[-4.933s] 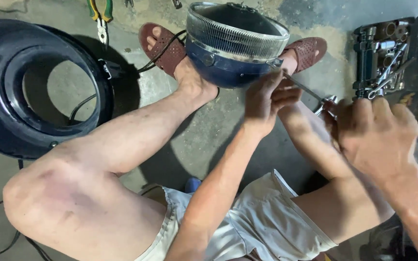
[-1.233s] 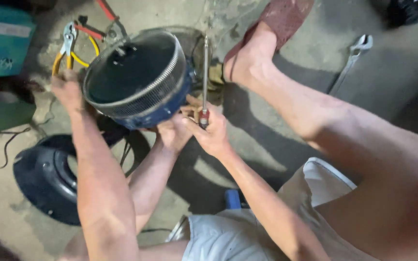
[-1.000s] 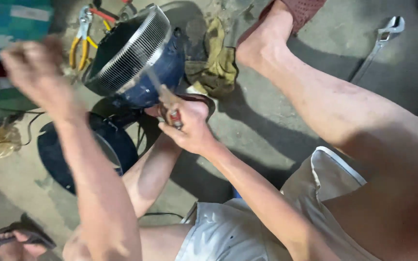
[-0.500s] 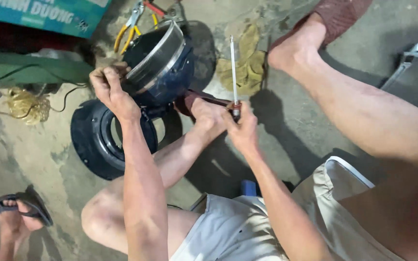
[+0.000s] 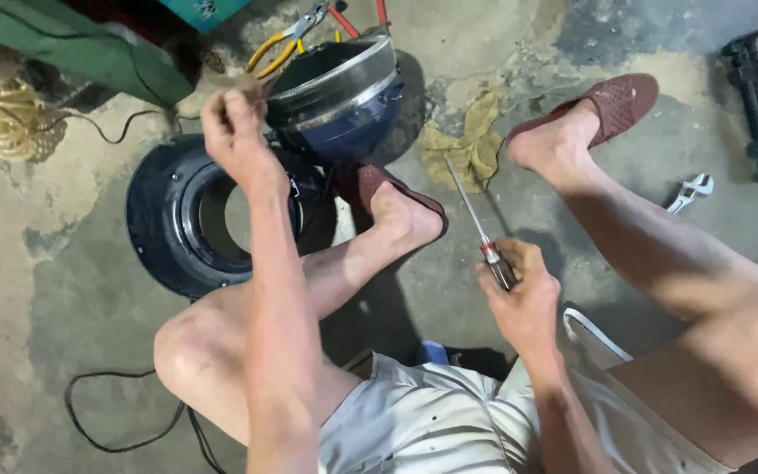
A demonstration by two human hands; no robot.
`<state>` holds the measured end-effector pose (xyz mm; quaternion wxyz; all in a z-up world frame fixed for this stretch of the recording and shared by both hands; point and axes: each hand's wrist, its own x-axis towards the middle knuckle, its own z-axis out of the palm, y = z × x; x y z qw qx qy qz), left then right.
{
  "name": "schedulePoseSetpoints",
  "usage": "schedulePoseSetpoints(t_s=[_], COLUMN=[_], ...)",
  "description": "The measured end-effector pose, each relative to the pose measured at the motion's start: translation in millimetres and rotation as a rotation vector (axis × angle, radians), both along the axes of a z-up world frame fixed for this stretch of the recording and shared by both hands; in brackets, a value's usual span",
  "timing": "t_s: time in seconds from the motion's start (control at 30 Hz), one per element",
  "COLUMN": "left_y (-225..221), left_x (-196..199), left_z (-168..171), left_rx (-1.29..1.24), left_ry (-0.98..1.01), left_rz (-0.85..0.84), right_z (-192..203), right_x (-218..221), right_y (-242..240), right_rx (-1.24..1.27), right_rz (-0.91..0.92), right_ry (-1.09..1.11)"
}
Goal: Disassembling and repairing a motor assembly using a screwdriver while sitting on the floor.
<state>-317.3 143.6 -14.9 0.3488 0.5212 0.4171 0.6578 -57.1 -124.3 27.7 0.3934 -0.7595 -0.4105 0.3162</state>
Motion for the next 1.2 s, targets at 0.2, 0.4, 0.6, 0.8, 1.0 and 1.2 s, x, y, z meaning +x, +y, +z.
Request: schedulePoseSetpoints(t_s=[0.2, 0.4, 0.6, 0.8, 1.0, 1.2], left_y=[-92, -115, -114, -116, -116, -115], left_x=[49, 85, 93, 97, 98, 95], left_z=[-19, -58, -57, -85, -93, -93], left_rx=[-0.447, -0.583, -0.538, -0.531, -0.512, -0.541], left_ry=[-0.715, -1.072, -1.337, -1.468, -1.484, -1.435], left_rz=[0.181, -0.113, -0.436, -0.544, -0.609, -0.61], right_z=[30, 56, 55, 55, 53, 49], right_x=[-4, -16, -19, -11, -2, 5], right_y=[7, 19, 29, 29, 27, 28], right_rx=[0.249, 0.45, 0.534, 0.527, 0.473, 0.428], right_rz=[0.141, 0.252, 0.27, 0.294, 0.278, 0.267], right_ry=[-0.306, -0.4, -0.4, -0.376, -0.301, -0.281])
